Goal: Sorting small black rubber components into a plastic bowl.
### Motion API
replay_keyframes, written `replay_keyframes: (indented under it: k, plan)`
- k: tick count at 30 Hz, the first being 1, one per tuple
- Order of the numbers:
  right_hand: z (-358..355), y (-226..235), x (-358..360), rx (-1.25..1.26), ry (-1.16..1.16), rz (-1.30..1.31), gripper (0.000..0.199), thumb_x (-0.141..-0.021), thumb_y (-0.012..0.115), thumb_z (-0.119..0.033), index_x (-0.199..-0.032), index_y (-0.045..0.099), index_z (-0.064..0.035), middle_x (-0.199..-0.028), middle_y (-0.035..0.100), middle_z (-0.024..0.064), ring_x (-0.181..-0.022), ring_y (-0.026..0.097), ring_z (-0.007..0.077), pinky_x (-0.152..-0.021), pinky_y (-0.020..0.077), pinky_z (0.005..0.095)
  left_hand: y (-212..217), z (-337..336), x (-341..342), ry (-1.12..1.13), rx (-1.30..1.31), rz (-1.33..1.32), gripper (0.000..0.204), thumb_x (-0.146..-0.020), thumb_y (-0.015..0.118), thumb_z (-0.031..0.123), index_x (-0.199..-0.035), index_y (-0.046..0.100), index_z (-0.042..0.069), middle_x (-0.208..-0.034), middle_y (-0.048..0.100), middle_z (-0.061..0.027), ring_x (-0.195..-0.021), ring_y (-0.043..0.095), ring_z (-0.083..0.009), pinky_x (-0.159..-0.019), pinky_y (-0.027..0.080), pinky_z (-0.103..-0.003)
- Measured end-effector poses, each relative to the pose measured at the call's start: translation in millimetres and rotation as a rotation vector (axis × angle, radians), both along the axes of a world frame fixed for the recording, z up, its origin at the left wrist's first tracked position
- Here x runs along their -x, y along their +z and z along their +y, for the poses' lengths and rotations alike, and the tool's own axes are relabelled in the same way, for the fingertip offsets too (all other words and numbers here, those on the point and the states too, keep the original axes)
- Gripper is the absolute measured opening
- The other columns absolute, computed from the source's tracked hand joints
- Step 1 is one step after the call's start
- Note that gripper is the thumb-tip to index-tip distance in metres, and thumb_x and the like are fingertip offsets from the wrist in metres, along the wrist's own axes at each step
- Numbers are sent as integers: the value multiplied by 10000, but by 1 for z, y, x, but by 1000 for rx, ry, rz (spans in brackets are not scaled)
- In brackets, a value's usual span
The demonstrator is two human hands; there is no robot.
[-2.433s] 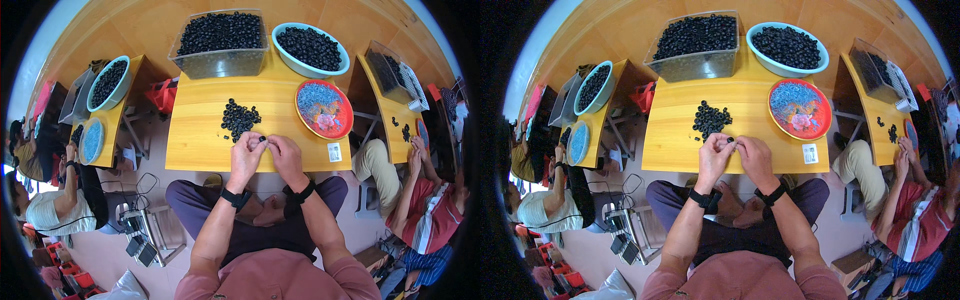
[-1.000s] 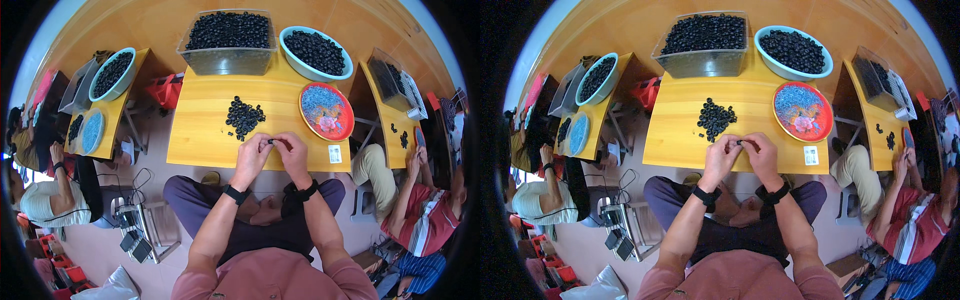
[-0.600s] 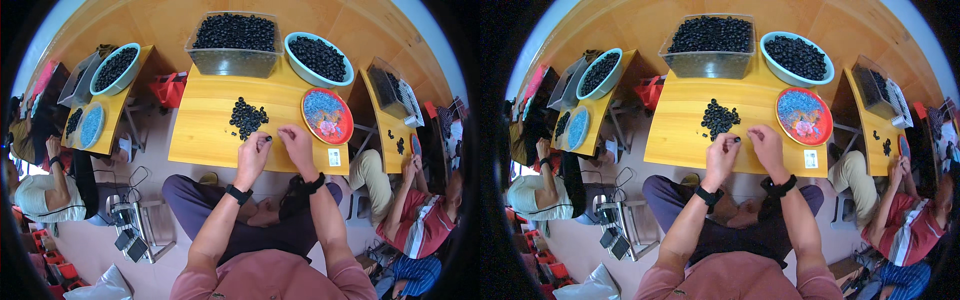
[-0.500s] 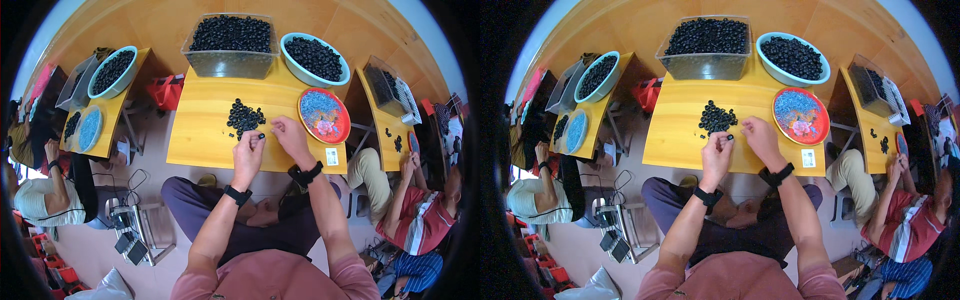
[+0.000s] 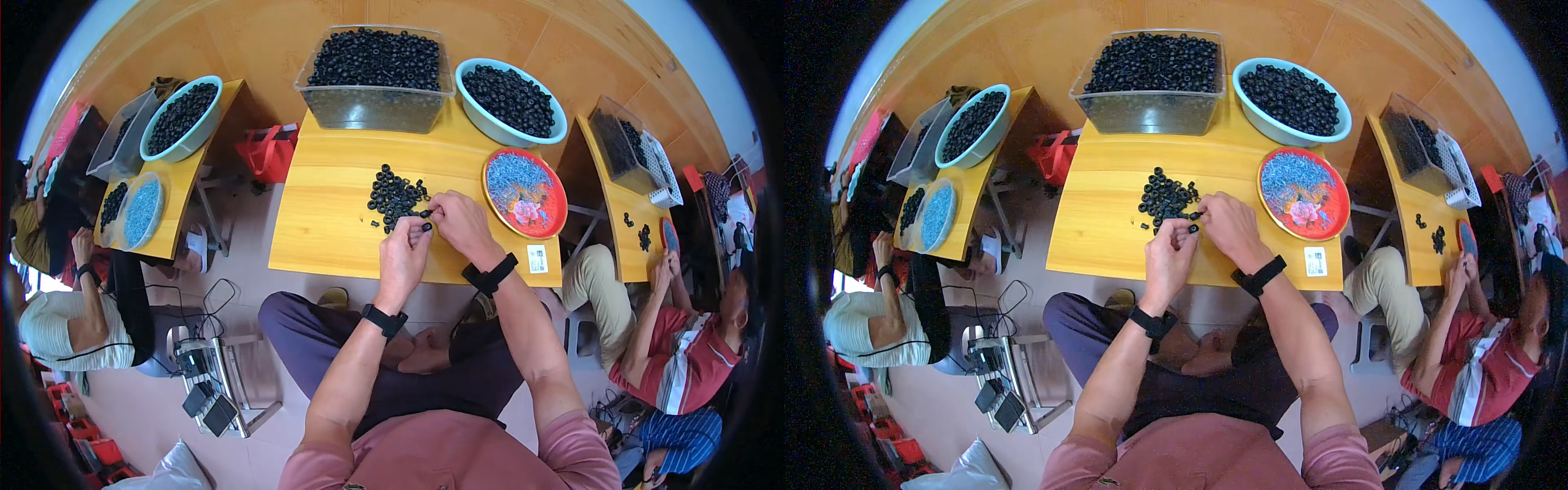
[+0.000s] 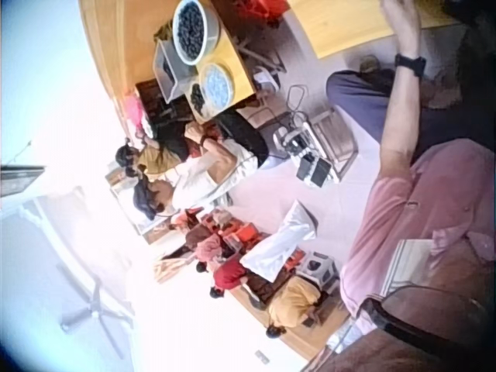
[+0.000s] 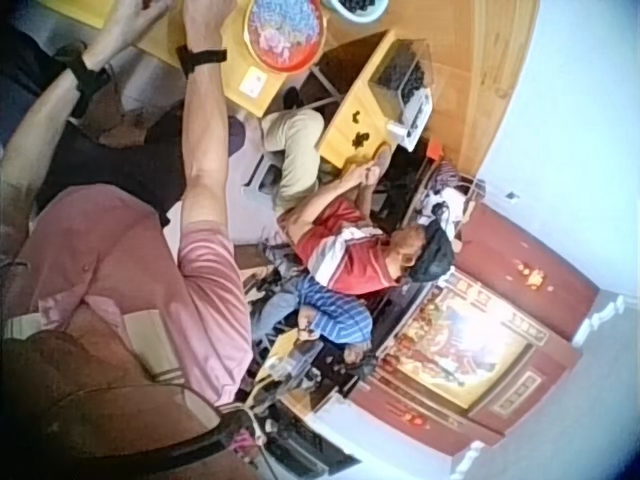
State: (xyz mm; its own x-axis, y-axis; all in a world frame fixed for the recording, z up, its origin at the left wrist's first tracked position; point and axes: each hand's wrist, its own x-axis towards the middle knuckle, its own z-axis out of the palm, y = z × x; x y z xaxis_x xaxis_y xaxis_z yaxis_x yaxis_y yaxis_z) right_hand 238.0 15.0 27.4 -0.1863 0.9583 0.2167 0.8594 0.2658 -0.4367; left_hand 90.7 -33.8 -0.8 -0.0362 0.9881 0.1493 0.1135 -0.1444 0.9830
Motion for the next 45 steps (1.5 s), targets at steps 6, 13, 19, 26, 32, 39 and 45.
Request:
replay_keyframes:
  k: [6, 13, 19, 26, 32, 39, 45]
  plan:
    - [-10, 11, 0, 20, -8, 33, 131, -818, 671, -133, -918, 696, -52, -921, 688, 148, -892, 672, 359, -769, 525, 479, -6, 2, -2, -19, 11, -67, 184, -927, 692, 4, -1096, 626, -30, -1026, 743, -131, -911, 699, -97, -784, 564, -260]
    - [-13, 9, -7, -36, -5, 132, 97, -840, 657, -104, -907, 684, -39, -883, 694, 150, -851, 674, 368, -739, 528, 469, -1, 1, -4, -3, -9, 45, 183, -911, 697, -1, -1084, 640, -23, -966, 741, -141, -875, 727, -165, -725, 557, -289]
    - [-7, -6, -21, -68, -75, 255, 75, -848, 640, -47, -910, 672, -16, -874, 706, 168, -838, 680, 374, -749, 534, 470, -5, -1, -2, 55, -21, -37, 158, -920, 706, 23, -1055, 638, -23, -841, 686, -69, -749, 634, -98, -700, 533, -258]
    - [-4, -13, -33, -143, -134, 206, 182, -844, 635, -23, -1022, 657, 8, -992, 639, 222, -959, 636, 397, -842, 511, 461, -4, -6, -5, 87, -73, -92, 166, -935, 699, 33, -1074, 624, -15, -811, 668, -54, -686, 593, -76, -650, 521, -247]
    - [-4, -16, -34, -150, 2, 50, 268, -843, 661, -51, -1106, 649, -1, -1018, 609, 200, -970, 627, 388, -849, 503, 465, -3, -8, -3, 29, -88, -6, 160, -950, 687, 39, -1088, 616, -4, -821, 664, -45, -679, 568, -55, -606, 488, -237]
    - [-79, 7, -3, 66, 76, 215, 286, -841, 712, -131, -1097, 660, -15, -953, 621, 168, -849, 632, 388, -777, 528, 464, -9, -2, -3, 112, -78, -199, 184, -963, 681, 41, -1119, 596, -8, -891, 643, -20, -772, 599, -66, -722, 513, -225]
    - [-69, -5, 1, 73, 123, 98, 207, -835, 675, -86, -1026, 687, -7, -927, 628, 189, -862, 648, 397, -772, 531, 465, -7, -6, 1, 51, -32, -158, 164, -941, 694, 18, -1083, 616, -6, -864, 657, -21, -761, 606, -61, -703, 515, -222]
